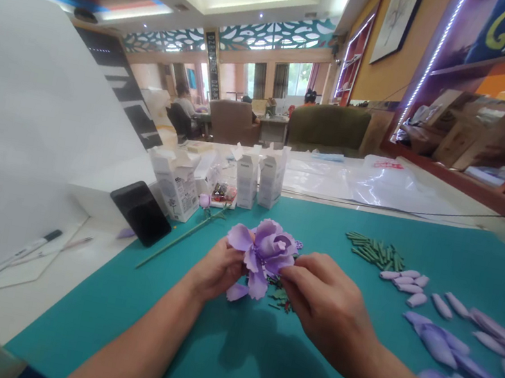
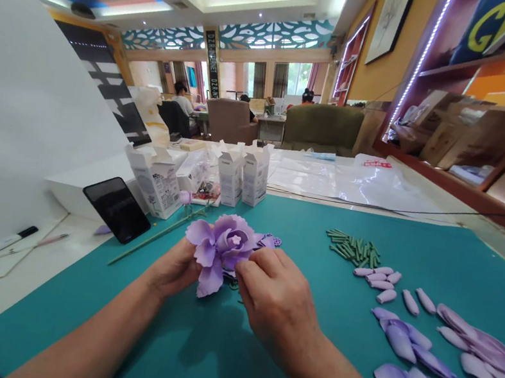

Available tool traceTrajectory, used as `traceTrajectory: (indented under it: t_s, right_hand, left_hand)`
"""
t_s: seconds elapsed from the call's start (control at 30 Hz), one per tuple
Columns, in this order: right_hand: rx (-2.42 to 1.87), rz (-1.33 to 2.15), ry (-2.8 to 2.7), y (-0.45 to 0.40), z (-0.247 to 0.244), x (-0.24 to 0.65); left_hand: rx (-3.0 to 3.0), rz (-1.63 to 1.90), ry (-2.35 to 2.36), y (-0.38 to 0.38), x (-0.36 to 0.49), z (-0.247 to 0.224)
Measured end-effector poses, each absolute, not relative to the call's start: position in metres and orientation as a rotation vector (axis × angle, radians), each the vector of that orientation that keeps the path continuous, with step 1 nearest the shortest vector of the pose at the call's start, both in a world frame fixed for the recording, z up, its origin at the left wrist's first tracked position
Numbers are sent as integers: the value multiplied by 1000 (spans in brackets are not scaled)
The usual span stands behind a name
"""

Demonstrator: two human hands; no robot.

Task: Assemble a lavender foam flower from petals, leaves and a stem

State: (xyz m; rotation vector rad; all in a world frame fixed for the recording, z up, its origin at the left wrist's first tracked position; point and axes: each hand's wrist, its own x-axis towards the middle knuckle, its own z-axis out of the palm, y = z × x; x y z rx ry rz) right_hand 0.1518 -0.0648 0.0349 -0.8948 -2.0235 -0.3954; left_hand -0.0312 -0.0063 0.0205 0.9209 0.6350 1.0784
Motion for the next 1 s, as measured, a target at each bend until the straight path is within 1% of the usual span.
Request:
traceTrajectory:
  t_s: [0.5,1.0]
  right_hand:
    - [-904,-462,-2034,-64,35,151]
    - [-879,-446,-2054,-66,37,149]
  left_hand:
    - [899,1110,654,-9,-29,24]
    - [927,1122,666,-11,-25,21]
